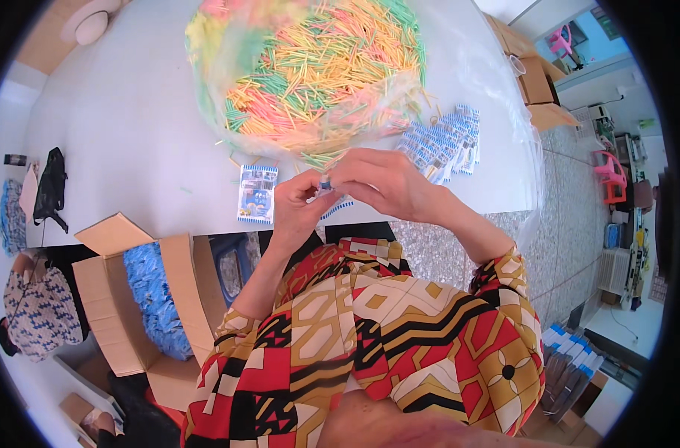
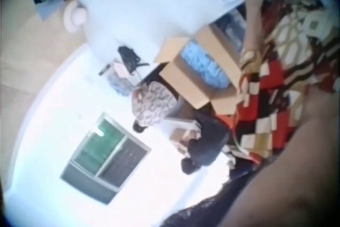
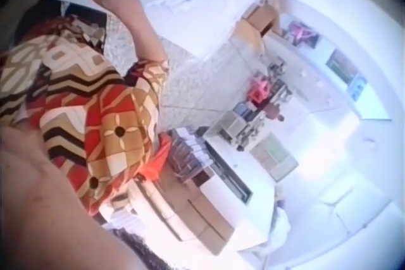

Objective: Packaging small blue items into plastic bags and then placing them into a cardboard box.

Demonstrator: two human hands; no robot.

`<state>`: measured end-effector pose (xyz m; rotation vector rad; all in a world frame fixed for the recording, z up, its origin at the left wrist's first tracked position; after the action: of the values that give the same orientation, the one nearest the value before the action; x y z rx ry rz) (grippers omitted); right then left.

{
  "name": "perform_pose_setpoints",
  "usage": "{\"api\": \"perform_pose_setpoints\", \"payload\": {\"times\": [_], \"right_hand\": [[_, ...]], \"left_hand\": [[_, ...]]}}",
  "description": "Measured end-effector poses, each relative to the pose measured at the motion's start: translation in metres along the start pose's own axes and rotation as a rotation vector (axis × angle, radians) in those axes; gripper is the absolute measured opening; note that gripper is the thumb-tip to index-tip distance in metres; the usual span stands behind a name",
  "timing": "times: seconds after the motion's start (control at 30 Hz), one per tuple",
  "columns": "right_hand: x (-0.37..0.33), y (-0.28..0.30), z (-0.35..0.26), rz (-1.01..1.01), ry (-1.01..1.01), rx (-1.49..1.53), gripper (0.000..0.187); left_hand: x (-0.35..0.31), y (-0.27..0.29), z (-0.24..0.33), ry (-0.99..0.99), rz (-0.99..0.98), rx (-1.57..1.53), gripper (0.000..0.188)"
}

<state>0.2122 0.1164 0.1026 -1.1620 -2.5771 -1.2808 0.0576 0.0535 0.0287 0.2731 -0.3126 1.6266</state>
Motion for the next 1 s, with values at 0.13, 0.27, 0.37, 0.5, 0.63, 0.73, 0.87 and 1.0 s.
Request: {"api": "perform_pose_setpoints", "payload": {"times": [0.13,0.27,0.37,0.5,0.63,0.73,0.87,1.0], "right_hand": [[0.017,0.008,0.014,-0.017,-0.12,0.342,0.014],[0.042,0.042,0.068,0.207,-0.459,0.33,0.014],[0.057,0.082,0.145,0.439,-0.437,0.023,0.019],[0.058,0.113,0.233,0.521,-0.435,-0.354,0.022],[0.069,0.118,0.245,0.379,-0.567,-0.623,0.032],[0.074,0.12,0.244,0.357,-0.583,-0.694,0.039],[0.084,0.122,0.246,0.317,-0.513,-0.684,0.045],[0.093,0.12,0.26,0.253,-0.474,-0.693,0.045]], "left_hand": [[-0.001,0.001,0.003,0.03,0.126,-0.205,0.013],[-0.005,0.013,-0.003,0.005,0.183,-0.126,0.02],[-0.006,0.014,-0.003,-0.013,0.209,-0.151,0.021],[-0.005,0.014,-0.003,-0.002,0.199,-0.145,0.022],[-0.006,0.014,0.004,0.002,0.187,-0.146,0.022],[-0.006,0.013,0.006,-0.015,0.179,-0.149,0.023],[-0.005,0.011,0.009,-0.016,0.158,-0.157,0.02],[-0.005,0.009,0.009,-0.013,0.143,-0.157,0.016]]}}
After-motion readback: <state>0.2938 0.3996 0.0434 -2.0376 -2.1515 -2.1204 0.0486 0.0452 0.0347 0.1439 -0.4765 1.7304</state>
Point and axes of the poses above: each hand's wrist, its own x-axis towards the middle knuckle, its own y-axis out of the back of the hand, z = x × y, the point moved 2 cm from there along x, towards the middle knuckle, and after that the axes turned 15 degrees about -y, right-handed, at the moved point
